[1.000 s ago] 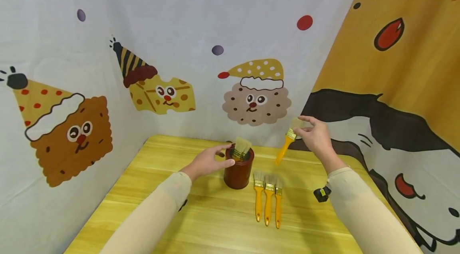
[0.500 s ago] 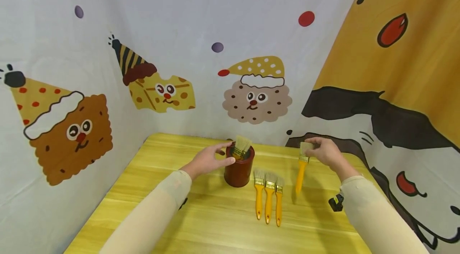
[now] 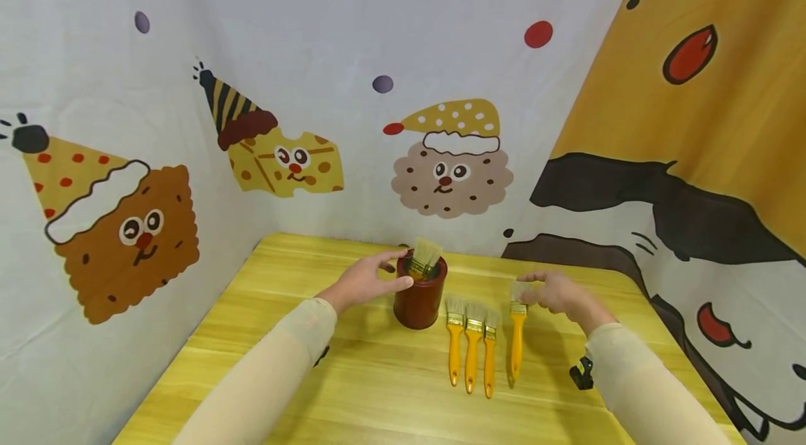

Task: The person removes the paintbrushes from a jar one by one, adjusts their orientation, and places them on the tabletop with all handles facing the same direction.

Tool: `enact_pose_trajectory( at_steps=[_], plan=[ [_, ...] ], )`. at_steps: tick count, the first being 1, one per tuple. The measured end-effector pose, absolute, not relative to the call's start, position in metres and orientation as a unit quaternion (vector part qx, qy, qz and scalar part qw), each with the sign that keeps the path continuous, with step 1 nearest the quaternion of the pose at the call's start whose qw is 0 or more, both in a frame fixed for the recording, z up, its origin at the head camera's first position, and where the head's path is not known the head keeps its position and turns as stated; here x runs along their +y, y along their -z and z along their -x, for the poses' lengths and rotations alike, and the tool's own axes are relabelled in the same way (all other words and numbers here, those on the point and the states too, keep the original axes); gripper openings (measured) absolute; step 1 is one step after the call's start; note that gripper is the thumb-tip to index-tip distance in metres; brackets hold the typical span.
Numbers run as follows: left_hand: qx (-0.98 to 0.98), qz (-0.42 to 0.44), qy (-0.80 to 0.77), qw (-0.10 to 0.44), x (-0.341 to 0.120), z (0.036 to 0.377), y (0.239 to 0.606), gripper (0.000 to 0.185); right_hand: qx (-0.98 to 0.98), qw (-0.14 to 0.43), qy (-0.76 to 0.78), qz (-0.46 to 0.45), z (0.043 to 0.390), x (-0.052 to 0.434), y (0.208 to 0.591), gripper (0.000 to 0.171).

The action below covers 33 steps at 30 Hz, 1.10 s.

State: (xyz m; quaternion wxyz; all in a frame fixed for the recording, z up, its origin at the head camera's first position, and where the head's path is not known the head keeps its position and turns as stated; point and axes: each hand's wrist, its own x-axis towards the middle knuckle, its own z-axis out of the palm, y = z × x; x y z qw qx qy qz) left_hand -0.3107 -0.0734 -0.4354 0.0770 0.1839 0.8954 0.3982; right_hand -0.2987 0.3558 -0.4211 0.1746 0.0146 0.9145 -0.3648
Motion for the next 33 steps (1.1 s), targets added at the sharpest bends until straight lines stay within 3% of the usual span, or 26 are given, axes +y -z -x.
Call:
enact_pose_trajectory(
  at_steps=[13,33],
  plan=[
    [0.899,-0.185,-0.389,0.078,-0.071,0.308,0.432,0.076,0.884,0.204,0.419,-0.025,0.292,0.349,0.466,0.065],
    [0.900,-0.187,-0.386,0.076,-0.072,0.309,0.433,0.076,0.900,0.202,0.385,-0.034,0.288,0.348,0.483,0.060]
  ],
)
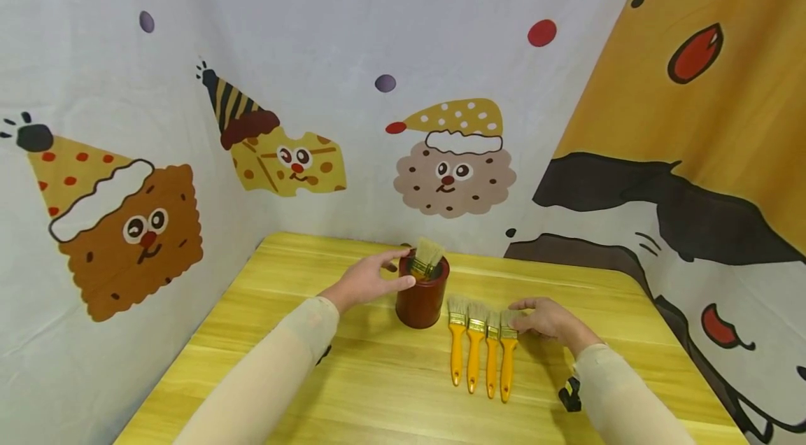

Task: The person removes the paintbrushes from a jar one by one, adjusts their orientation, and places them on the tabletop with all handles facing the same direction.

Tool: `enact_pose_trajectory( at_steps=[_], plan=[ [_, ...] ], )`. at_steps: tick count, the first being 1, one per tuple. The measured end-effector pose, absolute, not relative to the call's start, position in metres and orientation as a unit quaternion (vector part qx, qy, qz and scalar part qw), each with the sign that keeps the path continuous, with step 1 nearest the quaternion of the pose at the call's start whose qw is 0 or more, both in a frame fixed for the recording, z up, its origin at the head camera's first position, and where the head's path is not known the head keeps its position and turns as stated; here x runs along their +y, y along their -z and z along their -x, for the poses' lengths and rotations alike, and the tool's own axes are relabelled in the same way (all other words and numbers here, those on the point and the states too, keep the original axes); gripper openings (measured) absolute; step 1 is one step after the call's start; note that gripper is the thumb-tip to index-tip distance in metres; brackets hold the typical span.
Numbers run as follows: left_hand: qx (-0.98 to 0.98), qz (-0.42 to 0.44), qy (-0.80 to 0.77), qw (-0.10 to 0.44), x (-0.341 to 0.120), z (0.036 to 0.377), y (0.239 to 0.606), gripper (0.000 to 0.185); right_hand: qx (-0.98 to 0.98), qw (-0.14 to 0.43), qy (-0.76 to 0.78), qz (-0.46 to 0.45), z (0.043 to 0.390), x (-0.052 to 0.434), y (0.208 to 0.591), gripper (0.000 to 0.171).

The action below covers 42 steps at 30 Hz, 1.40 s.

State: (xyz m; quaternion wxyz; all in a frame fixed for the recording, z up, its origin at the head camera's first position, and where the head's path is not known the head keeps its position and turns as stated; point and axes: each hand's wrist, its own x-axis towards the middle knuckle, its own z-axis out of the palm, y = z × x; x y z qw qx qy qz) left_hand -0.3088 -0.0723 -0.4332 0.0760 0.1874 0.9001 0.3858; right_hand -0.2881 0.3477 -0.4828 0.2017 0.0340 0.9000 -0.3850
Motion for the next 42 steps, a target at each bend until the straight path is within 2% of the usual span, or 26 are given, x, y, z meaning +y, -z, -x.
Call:
enact_pose_trajectory(
  at_steps=[42],
  plan=[
    [0.899,-0.182,-0.392,0.075,-0.0725,0.3074,0.4321,0.073,0.897,0.206,0.391,-0.004,0.2881,0.3515,0.4844,0.058]
  ],
)
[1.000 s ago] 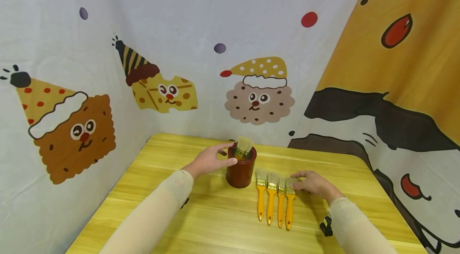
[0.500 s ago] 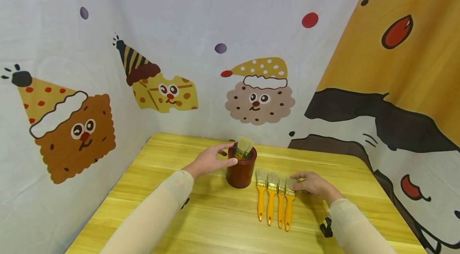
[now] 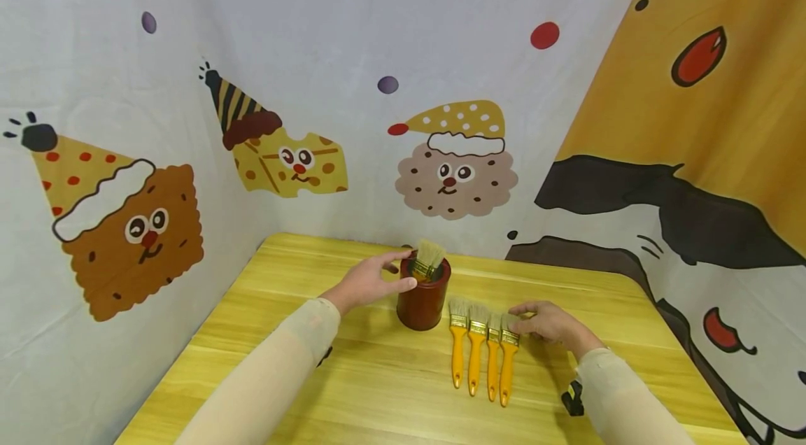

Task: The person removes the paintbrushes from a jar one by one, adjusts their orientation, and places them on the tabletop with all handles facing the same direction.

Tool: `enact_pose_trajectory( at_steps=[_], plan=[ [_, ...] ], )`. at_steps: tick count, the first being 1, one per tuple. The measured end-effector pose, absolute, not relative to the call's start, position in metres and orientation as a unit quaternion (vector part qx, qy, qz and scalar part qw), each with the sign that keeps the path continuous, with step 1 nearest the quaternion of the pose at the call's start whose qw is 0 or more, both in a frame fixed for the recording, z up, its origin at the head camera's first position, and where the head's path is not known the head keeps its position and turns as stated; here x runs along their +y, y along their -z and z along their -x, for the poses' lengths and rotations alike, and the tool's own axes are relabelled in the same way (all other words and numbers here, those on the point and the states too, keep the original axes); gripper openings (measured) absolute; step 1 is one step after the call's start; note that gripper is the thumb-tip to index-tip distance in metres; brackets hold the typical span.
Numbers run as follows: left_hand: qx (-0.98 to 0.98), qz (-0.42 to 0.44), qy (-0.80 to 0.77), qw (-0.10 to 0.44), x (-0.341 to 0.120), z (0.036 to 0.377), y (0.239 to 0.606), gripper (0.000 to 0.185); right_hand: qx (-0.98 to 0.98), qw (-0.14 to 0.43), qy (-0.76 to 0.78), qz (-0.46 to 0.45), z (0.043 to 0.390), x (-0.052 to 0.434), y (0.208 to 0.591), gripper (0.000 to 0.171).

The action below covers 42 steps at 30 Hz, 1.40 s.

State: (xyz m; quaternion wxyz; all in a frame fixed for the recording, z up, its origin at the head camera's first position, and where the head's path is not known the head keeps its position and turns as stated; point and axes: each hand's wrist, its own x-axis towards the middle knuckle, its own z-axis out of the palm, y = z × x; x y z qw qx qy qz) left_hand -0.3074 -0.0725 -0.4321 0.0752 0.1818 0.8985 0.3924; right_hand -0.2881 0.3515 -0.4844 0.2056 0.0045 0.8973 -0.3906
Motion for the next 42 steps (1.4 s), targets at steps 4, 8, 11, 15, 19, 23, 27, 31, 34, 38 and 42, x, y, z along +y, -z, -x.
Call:
enact_pose_trajectory(
  at_steps=[4,8,11,15,19,23,27,31,34,38,42],
  plan=[
    [0.899,-0.179,-0.391,0.076,-0.072,0.307,0.432,0.073,0.902,0.200,0.384,0.003,0.289,0.353,0.478,0.061],
    [0.898,-0.182,-0.393,0.074,-0.072,0.309,0.433,0.072,0.906,0.187,0.380,0.014,0.291,0.354,0.470,0.064],
    [0.898,-0.182,-0.393,0.074,-0.072,0.309,0.433,0.073,0.905,0.176,0.387,0.015,0.295,0.355,0.465,0.065],
    [0.900,-0.183,-0.389,0.074,-0.073,0.309,0.433,0.073,0.905,0.159,0.393,0.020,0.304,0.350,0.458,0.067],
    [0.900,-0.184,-0.387,0.073,-0.073,0.309,0.432,0.074,0.907,0.138,0.398,0.023,0.313,0.335,0.447,0.065],
    [0.899,-0.184,-0.391,0.073,-0.072,0.310,0.432,0.073,0.904,0.123,0.409,0.031,0.318,0.313,0.432,0.063],
    [0.897,-0.186,-0.394,0.074,-0.072,0.310,0.433,0.072,0.892,0.115,0.435,0.043,0.323,0.288,0.419,0.060],
    [0.898,-0.188,-0.390,0.072,-0.072,0.312,0.435,0.072,0.882,0.115,0.454,0.059,0.328,0.263,0.408,0.061],
    [0.899,-0.186,-0.389,0.073,-0.072,0.312,0.436,0.073,0.875,0.115,0.463,0.077,0.330,0.247,0.402,0.062],
    [0.900,-0.185,-0.389,0.073,-0.071,0.312,0.437,0.072,0.867,0.114,0.476,0.089,0.330,0.229,0.398,0.061],
    [0.900,-0.184,-0.389,0.075,-0.071,0.313,0.439,0.071,0.864,0.104,0.483,0.098,0.330,0.215,0.398,0.060]
  ],
)
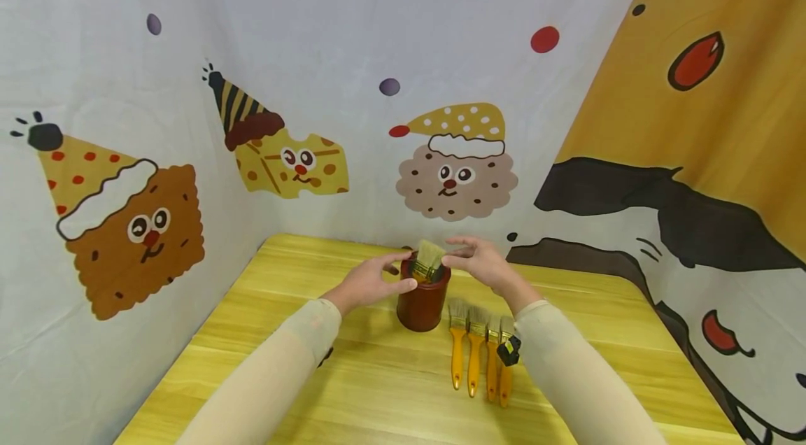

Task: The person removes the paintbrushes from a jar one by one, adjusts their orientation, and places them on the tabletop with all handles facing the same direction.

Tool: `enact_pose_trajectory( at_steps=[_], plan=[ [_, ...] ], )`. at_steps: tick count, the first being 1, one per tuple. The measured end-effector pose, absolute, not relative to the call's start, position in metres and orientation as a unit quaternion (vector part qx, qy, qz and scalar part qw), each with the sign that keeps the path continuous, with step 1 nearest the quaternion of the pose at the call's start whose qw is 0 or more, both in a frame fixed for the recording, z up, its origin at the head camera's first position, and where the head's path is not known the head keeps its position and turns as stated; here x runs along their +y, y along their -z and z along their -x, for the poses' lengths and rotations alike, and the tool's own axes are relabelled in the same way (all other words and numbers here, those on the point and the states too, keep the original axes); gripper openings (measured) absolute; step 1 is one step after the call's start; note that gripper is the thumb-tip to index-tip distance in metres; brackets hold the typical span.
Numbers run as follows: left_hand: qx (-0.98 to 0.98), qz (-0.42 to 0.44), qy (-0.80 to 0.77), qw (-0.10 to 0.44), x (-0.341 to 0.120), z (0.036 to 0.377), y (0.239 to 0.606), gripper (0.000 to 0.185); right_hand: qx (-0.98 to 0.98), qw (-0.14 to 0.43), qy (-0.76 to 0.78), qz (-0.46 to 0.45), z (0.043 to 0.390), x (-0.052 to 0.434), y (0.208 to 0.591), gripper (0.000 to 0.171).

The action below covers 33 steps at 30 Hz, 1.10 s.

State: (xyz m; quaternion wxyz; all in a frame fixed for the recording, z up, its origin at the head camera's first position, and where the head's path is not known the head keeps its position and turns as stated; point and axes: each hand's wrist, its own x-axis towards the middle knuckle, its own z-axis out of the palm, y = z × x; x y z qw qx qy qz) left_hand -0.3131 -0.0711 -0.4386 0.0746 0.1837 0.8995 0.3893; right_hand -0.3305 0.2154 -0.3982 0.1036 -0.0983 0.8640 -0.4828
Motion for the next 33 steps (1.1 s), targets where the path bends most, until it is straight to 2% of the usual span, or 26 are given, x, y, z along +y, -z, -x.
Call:
enact_pose_trajectory(
  at_steps=[19,27,33],
  plan=[
    [0.897,-0.186,-0.392,0.080,-0.073,0.312,0.438,0.071,0.904,-0.016,0.415,0.099,0.336,0.177,0.405,0.054],
    [0.898,-0.190,-0.390,0.073,-0.073,0.313,0.439,0.073,0.913,-0.040,0.390,0.113,0.336,0.164,0.407,0.052],
    [0.897,-0.187,-0.393,0.078,-0.074,0.313,0.439,0.075,0.914,-0.034,0.381,0.132,0.334,0.158,0.403,0.052]
  ],
)
